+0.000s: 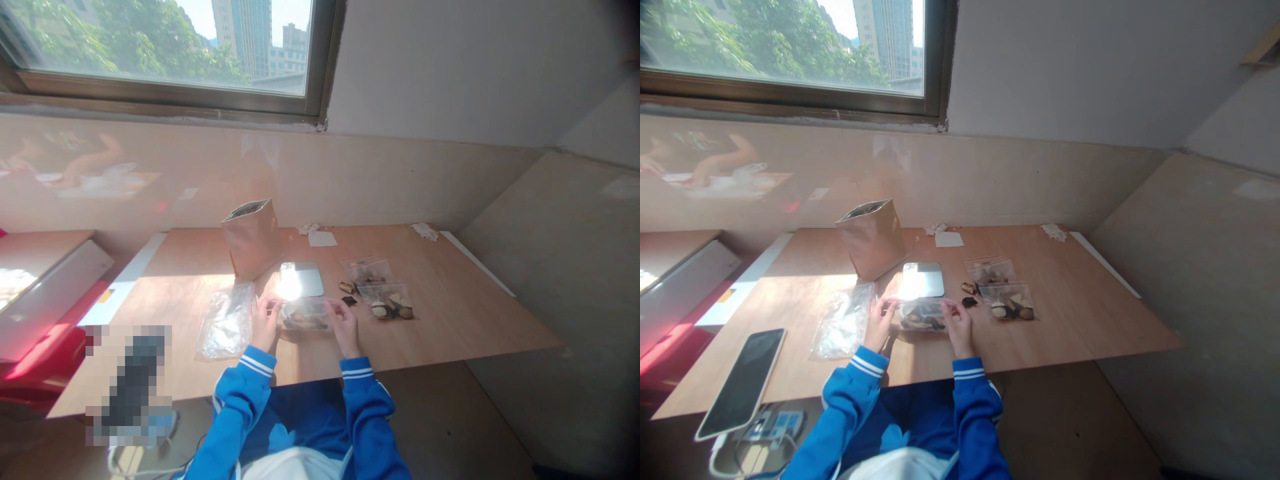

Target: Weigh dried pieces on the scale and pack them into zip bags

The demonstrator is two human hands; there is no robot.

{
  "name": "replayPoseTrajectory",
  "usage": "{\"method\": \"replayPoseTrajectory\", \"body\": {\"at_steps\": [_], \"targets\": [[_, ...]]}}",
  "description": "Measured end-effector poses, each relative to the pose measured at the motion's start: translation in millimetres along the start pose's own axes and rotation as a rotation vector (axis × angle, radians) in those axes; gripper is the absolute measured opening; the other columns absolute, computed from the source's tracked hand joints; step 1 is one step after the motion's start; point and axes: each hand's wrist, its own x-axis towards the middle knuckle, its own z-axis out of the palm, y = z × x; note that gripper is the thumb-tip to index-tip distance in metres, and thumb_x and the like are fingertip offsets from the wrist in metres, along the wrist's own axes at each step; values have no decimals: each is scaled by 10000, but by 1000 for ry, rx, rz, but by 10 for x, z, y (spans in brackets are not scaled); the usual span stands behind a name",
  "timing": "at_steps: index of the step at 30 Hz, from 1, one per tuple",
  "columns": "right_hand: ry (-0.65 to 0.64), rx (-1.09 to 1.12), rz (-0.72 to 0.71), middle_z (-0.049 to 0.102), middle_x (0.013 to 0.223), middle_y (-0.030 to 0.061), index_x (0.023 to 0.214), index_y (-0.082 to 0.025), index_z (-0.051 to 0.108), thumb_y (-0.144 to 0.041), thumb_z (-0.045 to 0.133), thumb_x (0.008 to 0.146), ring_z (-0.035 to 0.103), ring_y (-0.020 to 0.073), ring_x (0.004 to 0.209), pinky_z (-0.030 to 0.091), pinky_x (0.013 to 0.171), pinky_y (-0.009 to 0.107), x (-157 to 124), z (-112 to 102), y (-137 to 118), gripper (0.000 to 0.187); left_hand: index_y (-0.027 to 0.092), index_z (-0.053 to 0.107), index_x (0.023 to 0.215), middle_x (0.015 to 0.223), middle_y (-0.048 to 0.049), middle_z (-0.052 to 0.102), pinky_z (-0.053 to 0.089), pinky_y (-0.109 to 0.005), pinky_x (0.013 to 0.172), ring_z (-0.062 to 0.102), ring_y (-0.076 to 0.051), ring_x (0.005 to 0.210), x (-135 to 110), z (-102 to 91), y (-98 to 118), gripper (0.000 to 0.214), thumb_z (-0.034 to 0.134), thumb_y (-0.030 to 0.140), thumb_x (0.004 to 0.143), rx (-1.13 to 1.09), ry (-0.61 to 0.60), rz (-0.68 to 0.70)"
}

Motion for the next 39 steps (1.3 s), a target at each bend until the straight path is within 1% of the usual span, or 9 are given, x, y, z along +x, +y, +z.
{"method": "replayPoseTrajectory", "body": {"at_steps": [7,10,12,16,22,27,32,35,39], "targets": [[5,-4,-5,732,866,70,862,-161,739,-523,696,748,605,178,740,493,731,324,1,-18,86,382,197,623,858,919,-99,657,458,-434,919,622,-252,931,-23,10,-37,283,523,461,861,143,73,21],[-16,27,17,725,861,75,873,-154,722,-537,690,752,627,193,761,508,734,333,-2,-14,80,403,194,618,860,933,-95,657,490,-403,871,633,-239,922,-37,8,16,308,545,492,849,72,31,17],[-67,51,24,724,864,77,883,-157,715,-529,688,762,645,210,794,523,744,341,-13,4,52,393,190,630,866,951,-95,665,506,-381,849,643,-230,925,-43,0,56,309,580,493,831,3,-27,8],[-136,67,-29,730,910,76,867,-177,724,-486,682,790,660,236,892,535,820,366,-52,60,-15,321,195,674,844,945,-93,694,510,-365,872,657,-223,921,-42,-22,83,248,668,435,781,-78,-97,-33],[-109,62,-40,731,886,64,843,-190,727,-455,693,790,662,230,873,532,829,375,-68,70,26,273,202,705,807,925,-89,715,507,-385,894,662,-233,906,-18,-27,27,227,709,420,745,-104,-99,-85],[-81,93,-22,722,850,51,828,-185,712,-471,708,772,660,216,843,535,811,359,-57,53,94,291,197,703,753,857,-83,714,520,-394,857,662,-243,880,-22,2,101,226,716,421,722,-70,-50,-74],[-123,122,5,728,886,62,841,-184,706,-469,720,761,668,218,866,541,827,364,-51,65,70,297,182,719,782,896,-99,718,533,-372,824,670,-231,869,-13,0,107,248,731,422,720,-119,-127,-101],[-163,119,16,731,884,70,827,-184,726,-465,733,747,676,234,872,554,809,373,-56,94,45,292,187,736,806,873,-101,726,542,-374,813,678,-239,872,-8,11,69,281,754,446,697,-136,-179,-160],[-177,124,19,728,838,55,798,-188,734,-461,735,747,683,227,830,564,768,359,-68,115,31,278,169,741,825,846,-92,736,549,-383,817,686,-239,851,-21,45,80,329,772,458,672,-159,-183,-194]]}}
